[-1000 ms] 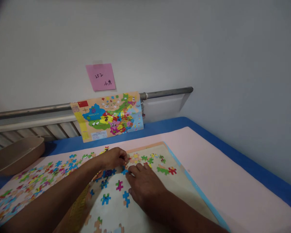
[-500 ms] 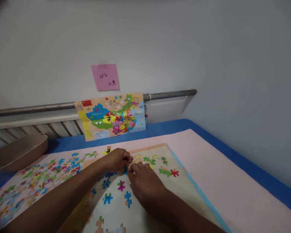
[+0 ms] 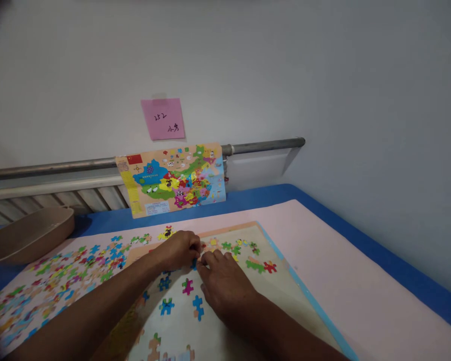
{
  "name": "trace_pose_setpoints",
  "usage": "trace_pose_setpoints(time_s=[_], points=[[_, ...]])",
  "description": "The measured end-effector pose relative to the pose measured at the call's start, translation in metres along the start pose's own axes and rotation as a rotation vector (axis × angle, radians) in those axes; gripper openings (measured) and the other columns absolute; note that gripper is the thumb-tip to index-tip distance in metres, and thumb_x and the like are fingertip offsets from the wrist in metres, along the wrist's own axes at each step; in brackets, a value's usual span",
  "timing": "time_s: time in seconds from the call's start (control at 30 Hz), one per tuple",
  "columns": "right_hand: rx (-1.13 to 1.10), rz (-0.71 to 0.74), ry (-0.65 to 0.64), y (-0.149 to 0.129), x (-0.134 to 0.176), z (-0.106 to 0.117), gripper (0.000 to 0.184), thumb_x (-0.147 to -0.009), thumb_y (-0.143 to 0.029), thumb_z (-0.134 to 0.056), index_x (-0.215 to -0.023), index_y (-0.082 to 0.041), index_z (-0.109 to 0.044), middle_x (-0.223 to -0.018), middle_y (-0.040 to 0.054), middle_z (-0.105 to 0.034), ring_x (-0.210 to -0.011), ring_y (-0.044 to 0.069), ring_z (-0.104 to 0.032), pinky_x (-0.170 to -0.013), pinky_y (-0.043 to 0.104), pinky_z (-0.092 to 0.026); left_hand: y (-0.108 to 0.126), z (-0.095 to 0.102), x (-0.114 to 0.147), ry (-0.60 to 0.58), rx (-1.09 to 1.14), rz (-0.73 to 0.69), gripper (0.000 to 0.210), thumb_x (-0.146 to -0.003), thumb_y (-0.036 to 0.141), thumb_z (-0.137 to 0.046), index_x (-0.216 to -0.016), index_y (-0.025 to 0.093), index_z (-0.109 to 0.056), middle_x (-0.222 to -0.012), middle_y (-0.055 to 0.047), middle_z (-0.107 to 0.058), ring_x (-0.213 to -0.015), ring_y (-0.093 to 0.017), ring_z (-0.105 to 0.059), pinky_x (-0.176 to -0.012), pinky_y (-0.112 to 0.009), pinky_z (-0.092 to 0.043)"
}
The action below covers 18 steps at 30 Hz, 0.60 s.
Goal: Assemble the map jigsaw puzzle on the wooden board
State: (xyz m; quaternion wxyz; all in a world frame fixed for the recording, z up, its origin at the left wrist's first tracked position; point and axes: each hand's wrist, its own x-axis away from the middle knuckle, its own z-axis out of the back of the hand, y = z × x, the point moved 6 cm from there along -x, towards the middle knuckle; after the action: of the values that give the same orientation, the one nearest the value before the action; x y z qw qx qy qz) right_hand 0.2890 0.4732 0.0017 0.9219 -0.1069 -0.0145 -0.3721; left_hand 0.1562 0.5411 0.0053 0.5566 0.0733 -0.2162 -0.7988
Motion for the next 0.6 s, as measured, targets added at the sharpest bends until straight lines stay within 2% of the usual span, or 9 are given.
trace_pose_setpoints(time_s=[0.17, 0.27, 0.4, 0.5, 0.53, 0.6], points=[[0.004, -0.002, 0.018, -0.002, -0.002, 0.005, 0.038, -0.105, -0.019, -0.063, -0.142, -0.011, -0.065, -0.148, 0.0187, -0.057, -0.131, 0.041, -0.053, -0.114, 0.061, -0.046, 0.003, 0.0, 0.0, -0.071, 0.017, 0.004, 0.017, -0.082, 0.007, -0.072, -0.091, 0.018, -0.081, -0.089, -0.002, -0.079, -0.085, -0.019, -0.071, -0.081, -0.03, -0.052], [-0.007, -0.001, 0.006, -0.002, -0.002, 0.005, 0.034, -0.105, -0.014, -0.06, -0.138, -0.011, -0.066, -0.149, 0.0182, -0.057, -0.131, 0.04, -0.053, -0.113, 0.059, -0.046, 0.004, 0.008, -0.003, -0.088, 0.046, 0.02, 0.019, -0.079, 0.005, -0.075, -0.091, 0.018, -0.081, -0.085, 0.0, -0.079, -0.082, -0.018, -0.071, -0.077, -0.027, -0.051], [-0.025, -0.007, 0.003, -0.004, 0.0, 0.008, 0.033, -0.104, -0.01, -0.058, -0.135, -0.012, -0.067, -0.143, 0.0162, -0.06, -0.128, 0.039, -0.054, -0.111, 0.058, -0.046, 0.003, 0.037, 0.008, 0.04, 0.063, 0.083, 0.022, -0.084, 0.004, -0.065, -0.091, 0.017, -0.08, -0.093, -0.002, -0.081, -0.086, -0.019, -0.071, -0.074, -0.026, -0.048], [-0.032, -0.002, -0.008, -0.005, 0.001, 0.007, 0.036, -0.102, -0.006, -0.056, -0.137, -0.01, -0.065, -0.143, 0.0173, -0.06, -0.127, 0.038, -0.054, -0.11, 0.056, -0.045, 0.016, 0.052, 0.054, 0.164, 0.069, 0.091, 0.023, -0.092, 0.007, -0.057, -0.094, 0.018, -0.078, -0.093, -0.003, -0.079, -0.088, -0.02, -0.069, -0.079, -0.029, -0.048], [-0.037, 0.005, 0.003, -0.005, 0.001, 0.006, 0.036, -0.102, -0.005, -0.056, -0.136, -0.01, -0.065, -0.142, 0.0175, -0.06, -0.126, 0.038, -0.053, -0.11, 0.055, -0.045, 0.024, 0.051, 0.077, 0.184, 0.075, 0.079, 0.02, -0.094, 0.01, -0.058, -0.091, 0.019, -0.076, -0.092, -0.003, -0.077, -0.088, -0.02, -0.068, -0.081, -0.03, -0.049], [-0.056, 0.023, 0.041, -0.003, 0.001, 0.004, 0.035, -0.102, -0.004, -0.055, -0.134, -0.011, -0.066, -0.14, 0.0171, -0.061, -0.124, 0.036, -0.054, -0.109, 0.053, -0.045, 0.046, 0.036, 0.127, 0.163, 0.179, -0.026, 0.02, -0.102, 0.021, -0.057, -0.092, 0.022, -0.074, -0.091, -0.001, -0.074, -0.084, -0.018, -0.066, -0.08, -0.03, -0.052]])
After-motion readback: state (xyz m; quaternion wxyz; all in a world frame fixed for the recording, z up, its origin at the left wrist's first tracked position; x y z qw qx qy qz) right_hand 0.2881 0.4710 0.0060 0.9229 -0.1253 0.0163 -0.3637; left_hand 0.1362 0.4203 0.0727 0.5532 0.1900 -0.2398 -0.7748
